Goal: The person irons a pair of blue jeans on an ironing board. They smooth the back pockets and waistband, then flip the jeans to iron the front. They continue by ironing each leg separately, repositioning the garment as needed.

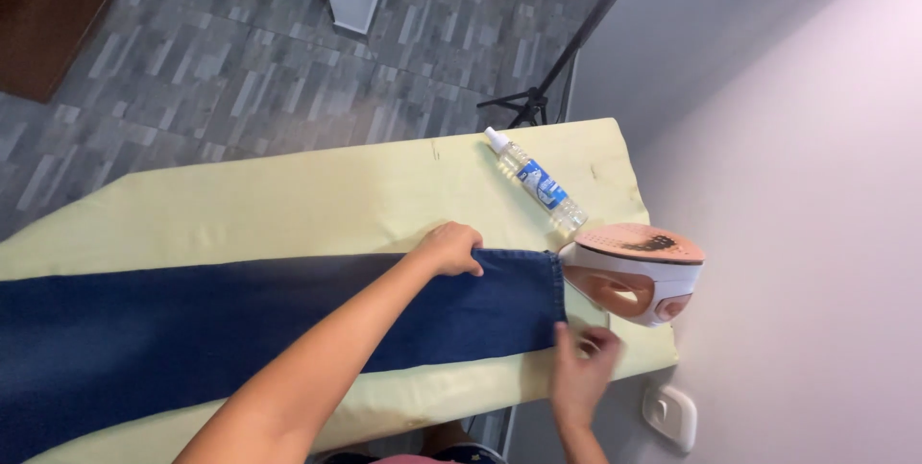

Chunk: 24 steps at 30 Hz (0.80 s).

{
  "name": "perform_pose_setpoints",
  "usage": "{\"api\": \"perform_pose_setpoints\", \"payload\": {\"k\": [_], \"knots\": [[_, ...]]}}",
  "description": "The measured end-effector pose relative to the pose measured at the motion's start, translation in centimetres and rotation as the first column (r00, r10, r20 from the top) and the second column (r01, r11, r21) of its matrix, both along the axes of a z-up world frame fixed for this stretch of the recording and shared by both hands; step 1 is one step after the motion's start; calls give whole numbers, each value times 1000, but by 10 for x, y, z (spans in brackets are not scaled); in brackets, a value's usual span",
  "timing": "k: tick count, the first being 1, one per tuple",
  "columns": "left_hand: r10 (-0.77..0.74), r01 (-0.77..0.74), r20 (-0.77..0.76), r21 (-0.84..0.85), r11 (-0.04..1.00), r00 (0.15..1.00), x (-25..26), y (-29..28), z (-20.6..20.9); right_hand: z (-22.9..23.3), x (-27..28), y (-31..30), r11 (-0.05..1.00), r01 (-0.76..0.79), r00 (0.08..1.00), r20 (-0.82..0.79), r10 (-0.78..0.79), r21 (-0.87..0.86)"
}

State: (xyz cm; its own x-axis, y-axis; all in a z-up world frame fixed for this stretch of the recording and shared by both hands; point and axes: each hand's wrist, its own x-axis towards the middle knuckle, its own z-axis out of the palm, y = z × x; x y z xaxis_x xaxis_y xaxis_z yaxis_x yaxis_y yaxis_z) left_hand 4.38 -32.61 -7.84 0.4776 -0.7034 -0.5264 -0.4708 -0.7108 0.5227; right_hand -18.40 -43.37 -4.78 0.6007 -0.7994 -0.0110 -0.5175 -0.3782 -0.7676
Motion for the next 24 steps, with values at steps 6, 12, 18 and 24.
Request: {"api": "perform_pose_setpoints", "payload": {"k": [6,12,18,24], "knots": [[-35,34,-27,-32,999,999,-12,-53,1,69,33,-45,879,352,882,199,-426,323],[129,-142,-77,-193,971,989,-28,-63,19,51,10,-100,948,280,940,160,-303,152],[65,-56,65,-137,989,996,25,46,-19,159,28,-67,975,-69,927,-347,141,212],[45,-94,117,457,885,992,61,226,10,126,71,6,705,-675,401,-693,599,219]]}}
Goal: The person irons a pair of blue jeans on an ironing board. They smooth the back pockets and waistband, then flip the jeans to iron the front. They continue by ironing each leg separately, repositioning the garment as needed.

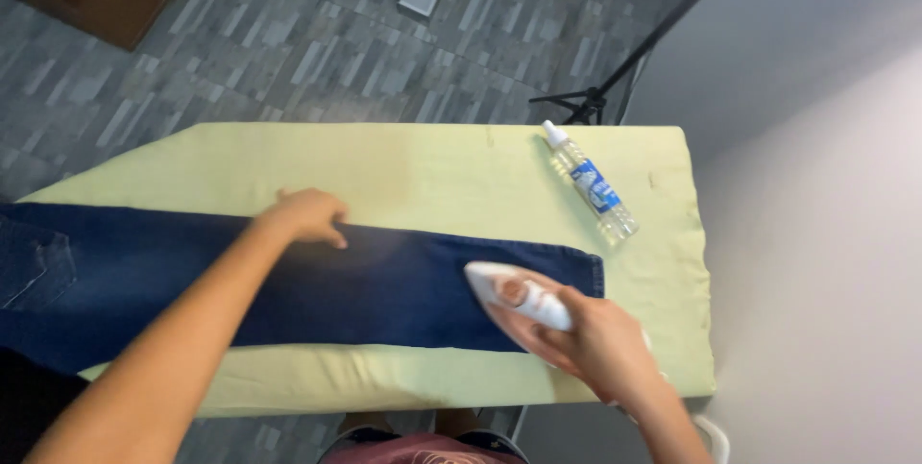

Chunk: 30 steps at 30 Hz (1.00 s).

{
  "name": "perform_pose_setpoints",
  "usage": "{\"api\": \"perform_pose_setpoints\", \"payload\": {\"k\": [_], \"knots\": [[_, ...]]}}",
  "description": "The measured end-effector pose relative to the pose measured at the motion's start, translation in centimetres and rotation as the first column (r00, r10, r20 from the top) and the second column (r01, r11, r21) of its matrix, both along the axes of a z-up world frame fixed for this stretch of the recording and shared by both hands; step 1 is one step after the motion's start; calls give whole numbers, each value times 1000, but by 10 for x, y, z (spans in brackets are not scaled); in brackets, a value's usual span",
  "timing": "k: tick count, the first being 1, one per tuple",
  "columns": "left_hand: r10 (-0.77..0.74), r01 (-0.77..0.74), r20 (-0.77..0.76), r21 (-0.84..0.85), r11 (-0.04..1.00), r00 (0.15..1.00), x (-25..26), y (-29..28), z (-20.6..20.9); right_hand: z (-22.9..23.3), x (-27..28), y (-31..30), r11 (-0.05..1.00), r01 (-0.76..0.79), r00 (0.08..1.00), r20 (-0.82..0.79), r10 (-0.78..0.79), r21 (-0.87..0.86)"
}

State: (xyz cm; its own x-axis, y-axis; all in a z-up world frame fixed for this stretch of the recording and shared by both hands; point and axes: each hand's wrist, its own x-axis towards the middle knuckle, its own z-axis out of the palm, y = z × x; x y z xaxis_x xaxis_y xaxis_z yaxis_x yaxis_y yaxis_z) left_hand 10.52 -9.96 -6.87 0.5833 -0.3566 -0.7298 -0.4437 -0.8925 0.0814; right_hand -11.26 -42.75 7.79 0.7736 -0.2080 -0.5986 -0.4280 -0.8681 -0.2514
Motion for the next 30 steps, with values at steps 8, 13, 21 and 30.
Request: {"api": "perform_pose_setpoints", "payload": {"k": [8,13,21,30], "knots": [[372,-361,83,-124,924,924,-2,91,-13,12,59,131,955,-295,945,146,294,-14],[406,-379,95,-217,900,909,-7,95,-18,-45,81,182,897,-426,866,235,441,-117],[384,-375,154,-87,923,910,13,199,-31,-22,52,111,913,-268,945,100,312,-308],[315,-383,299,205,901,901,26,295,4,-5,61,164,882,-333,931,31,363,-332]]}}
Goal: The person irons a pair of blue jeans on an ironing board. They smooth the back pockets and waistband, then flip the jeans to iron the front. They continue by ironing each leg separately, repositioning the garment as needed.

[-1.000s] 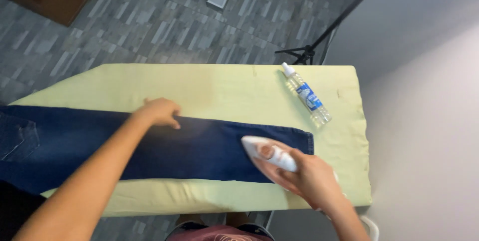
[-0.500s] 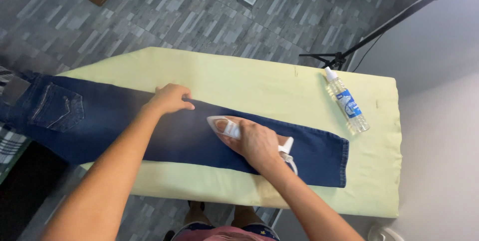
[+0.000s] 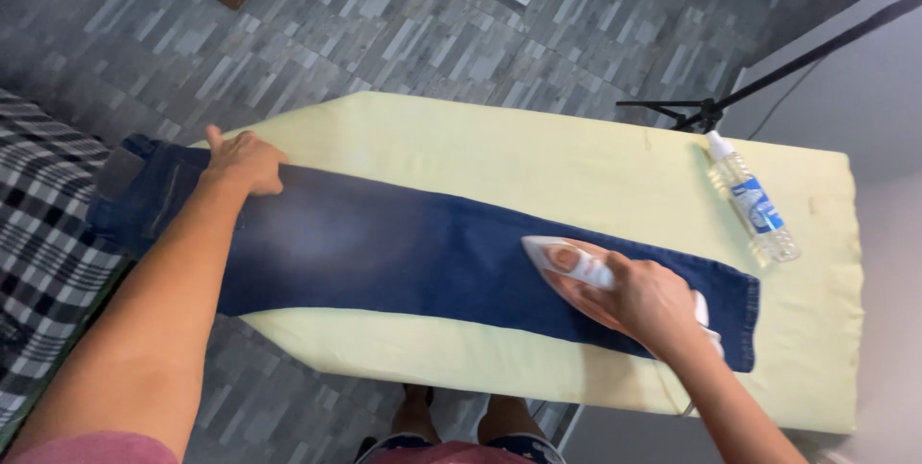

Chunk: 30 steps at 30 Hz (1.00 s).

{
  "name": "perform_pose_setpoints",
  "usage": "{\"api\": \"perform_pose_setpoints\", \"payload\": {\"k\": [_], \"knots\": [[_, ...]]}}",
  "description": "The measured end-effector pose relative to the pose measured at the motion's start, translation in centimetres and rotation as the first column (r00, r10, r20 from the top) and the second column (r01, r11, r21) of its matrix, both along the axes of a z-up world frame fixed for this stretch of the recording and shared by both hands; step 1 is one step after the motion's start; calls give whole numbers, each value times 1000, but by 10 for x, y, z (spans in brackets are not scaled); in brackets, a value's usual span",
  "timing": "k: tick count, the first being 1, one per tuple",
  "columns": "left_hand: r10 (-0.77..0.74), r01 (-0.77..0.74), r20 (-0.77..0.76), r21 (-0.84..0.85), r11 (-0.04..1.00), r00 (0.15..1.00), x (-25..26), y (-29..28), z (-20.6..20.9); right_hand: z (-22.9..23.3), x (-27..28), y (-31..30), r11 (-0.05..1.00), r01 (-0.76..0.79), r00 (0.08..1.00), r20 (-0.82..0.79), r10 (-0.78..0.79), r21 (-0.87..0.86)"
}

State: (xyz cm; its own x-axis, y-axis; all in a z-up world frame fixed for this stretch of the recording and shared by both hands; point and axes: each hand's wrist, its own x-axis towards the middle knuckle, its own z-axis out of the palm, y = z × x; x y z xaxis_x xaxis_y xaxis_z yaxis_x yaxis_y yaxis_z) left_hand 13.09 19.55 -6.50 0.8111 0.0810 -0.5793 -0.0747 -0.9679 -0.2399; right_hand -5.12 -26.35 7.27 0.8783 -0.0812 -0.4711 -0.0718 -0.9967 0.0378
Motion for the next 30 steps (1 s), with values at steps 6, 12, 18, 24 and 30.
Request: {"api": "perform_pose_setpoints", "payload": {"k": [6,12,18,24,30], "knots": [[67,-67,-1,-25,997,998,11,23,18,-33,39,99,978,-195,980,56,191,79],[100,-74,165,-155,985,981,2,51,-8,-29,71,199,938,-305,952,73,296,165],[163,-7,455,-326,946,875,-46,65,15,-41,87,284,905,-350,937,100,335,244],[606,-208,537,-623,754,587,-141,65,2,-28,51,311,846,-442,892,42,451,298],[993,-518,36,-851,88,109,-233,84,-93,28,24,244,912,-301,926,-141,349,278]]}}
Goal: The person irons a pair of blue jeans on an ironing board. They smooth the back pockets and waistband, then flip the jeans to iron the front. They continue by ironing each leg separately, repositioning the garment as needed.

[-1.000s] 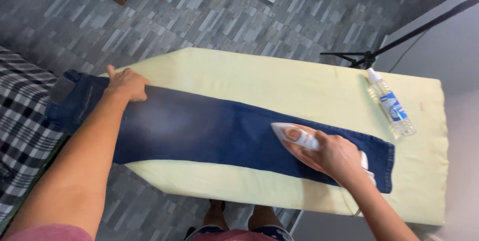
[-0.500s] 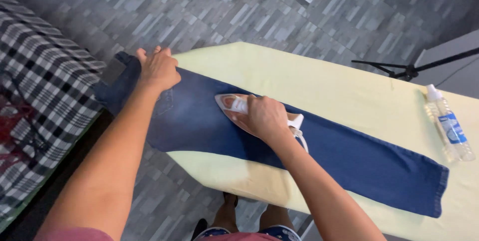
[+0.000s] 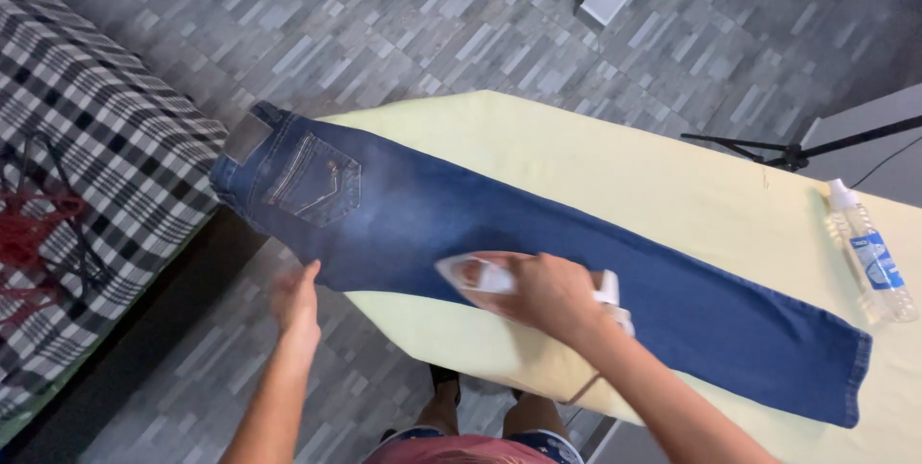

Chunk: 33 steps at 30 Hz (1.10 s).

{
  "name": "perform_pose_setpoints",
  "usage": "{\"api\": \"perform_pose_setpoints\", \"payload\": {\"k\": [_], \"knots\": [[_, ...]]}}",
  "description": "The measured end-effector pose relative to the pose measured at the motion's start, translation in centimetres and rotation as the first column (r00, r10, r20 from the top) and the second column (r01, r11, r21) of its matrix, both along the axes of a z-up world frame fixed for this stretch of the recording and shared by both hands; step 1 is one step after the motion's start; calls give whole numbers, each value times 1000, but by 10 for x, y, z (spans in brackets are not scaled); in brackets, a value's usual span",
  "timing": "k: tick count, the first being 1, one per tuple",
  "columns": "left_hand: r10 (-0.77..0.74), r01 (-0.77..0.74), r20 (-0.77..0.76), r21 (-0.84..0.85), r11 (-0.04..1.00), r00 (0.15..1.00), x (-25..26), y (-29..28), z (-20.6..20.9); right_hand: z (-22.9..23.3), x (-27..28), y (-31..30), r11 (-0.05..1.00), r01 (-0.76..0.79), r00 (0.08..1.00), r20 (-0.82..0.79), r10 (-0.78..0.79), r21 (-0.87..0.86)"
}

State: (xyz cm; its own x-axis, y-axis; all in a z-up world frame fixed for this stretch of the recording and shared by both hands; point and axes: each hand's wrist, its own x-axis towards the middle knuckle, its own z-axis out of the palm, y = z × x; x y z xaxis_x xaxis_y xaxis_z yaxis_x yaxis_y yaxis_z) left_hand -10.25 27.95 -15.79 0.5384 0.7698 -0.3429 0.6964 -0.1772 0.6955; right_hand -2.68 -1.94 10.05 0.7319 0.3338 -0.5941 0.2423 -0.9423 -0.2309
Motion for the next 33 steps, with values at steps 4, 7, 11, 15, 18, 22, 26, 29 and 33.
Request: {"api": "perform_pose_setpoints", "payload": {"k": [4,7,11,15,18,22,26,29,33], "knots": [[409,-387,-199,-804,452,891,-11,-24,35,-39,-15,-74,968,128,991,52,-119,-218],[554,-326,-176,-927,184,813,-16,-15,-1,-61,-20,-89,966,102,985,158,-65,-239],[716,-287,-171,-957,42,677,-31,2,-71,-57,-12,-48,987,-19,979,196,50,-158],[723,-326,-147,-939,114,675,-36,-2,-70,-35,-4,29,997,-75,978,199,69,23],[743,-313,-116,-941,131,659,-35,-4,-59,-71,0,77,970,-235,949,232,216,59],[753,-298,-86,-943,151,653,-39,0,-81,-114,2,122,961,-266,937,257,238,78],[730,-308,-79,-933,185,679,-33,-3,-80,-92,27,123,995,-89,968,240,73,54],[712,-305,-50,-923,236,700,-34,10,-127,-80,46,107,1000,22,961,276,-24,12],[681,-318,-47,-906,279,731,-28,1,-86,-77,62,63,994,108,942,320,-97,-16]]}}
